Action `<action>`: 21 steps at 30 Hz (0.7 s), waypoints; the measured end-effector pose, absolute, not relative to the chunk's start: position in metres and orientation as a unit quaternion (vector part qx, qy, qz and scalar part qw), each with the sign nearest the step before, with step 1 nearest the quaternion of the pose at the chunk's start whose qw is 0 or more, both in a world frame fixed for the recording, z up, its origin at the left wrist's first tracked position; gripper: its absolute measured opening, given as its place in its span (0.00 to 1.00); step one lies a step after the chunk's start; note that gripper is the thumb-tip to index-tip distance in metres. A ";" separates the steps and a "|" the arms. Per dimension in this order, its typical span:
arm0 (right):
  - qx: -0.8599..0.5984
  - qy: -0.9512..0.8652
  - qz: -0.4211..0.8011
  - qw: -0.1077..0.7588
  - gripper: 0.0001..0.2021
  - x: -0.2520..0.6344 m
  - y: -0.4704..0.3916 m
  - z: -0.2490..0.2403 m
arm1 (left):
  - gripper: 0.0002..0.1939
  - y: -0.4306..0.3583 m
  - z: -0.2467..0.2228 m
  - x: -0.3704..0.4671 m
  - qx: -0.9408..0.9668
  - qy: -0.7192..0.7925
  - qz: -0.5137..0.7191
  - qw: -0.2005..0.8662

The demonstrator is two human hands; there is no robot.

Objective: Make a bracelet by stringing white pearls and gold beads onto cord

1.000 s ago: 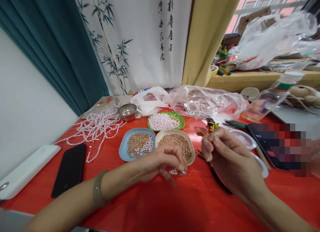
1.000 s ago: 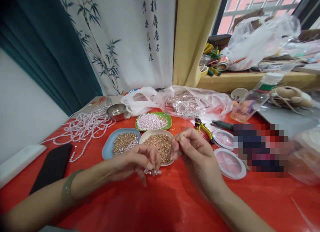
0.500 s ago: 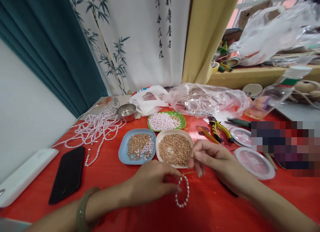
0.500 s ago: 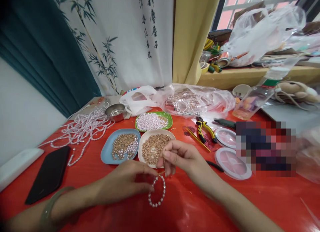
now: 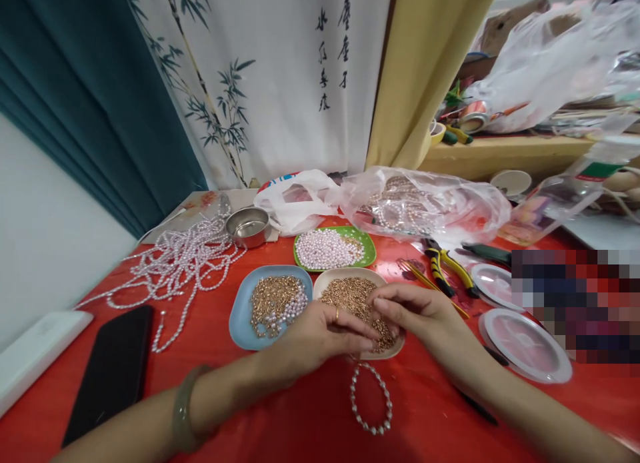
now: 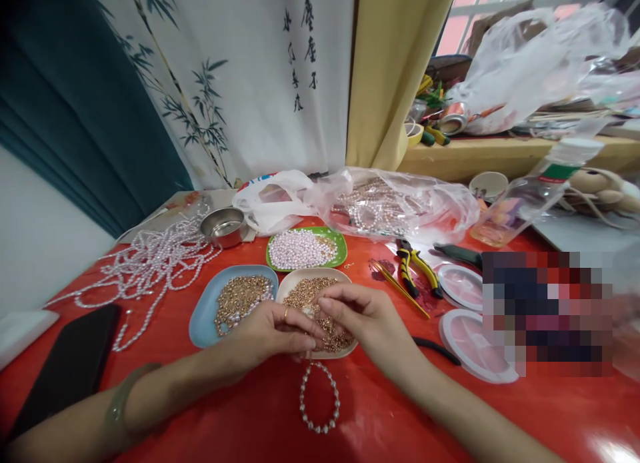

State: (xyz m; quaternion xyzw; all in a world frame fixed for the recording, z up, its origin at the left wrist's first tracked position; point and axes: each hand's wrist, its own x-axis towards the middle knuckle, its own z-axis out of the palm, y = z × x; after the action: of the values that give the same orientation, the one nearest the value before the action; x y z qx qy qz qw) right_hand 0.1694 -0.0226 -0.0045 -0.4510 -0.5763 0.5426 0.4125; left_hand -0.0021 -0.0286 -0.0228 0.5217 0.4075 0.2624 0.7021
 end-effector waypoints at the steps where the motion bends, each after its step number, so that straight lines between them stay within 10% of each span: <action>1: -0.457 -0.573 0.533 0.421 0.04 0.170 -0.021 -0.007 | 0.10 -0.028 -0.024 -0.003 0.510 0.410 0.264 0.709; 21: -0.428 -0.597 0.525 0.431 0.04 0.161 -0.032 -0.006 | 0.09 -0.027 -0.021 0.002 0.442 0.404 0.289 0.747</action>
State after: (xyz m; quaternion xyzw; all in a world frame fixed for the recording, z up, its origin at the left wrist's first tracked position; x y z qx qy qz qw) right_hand 0.1612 -0.0321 -0.0058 -0.4282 -0.5966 0.5247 0.4306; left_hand 0.0015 -0.0273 -0.0206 0.4416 0.4039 0.2888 0.7473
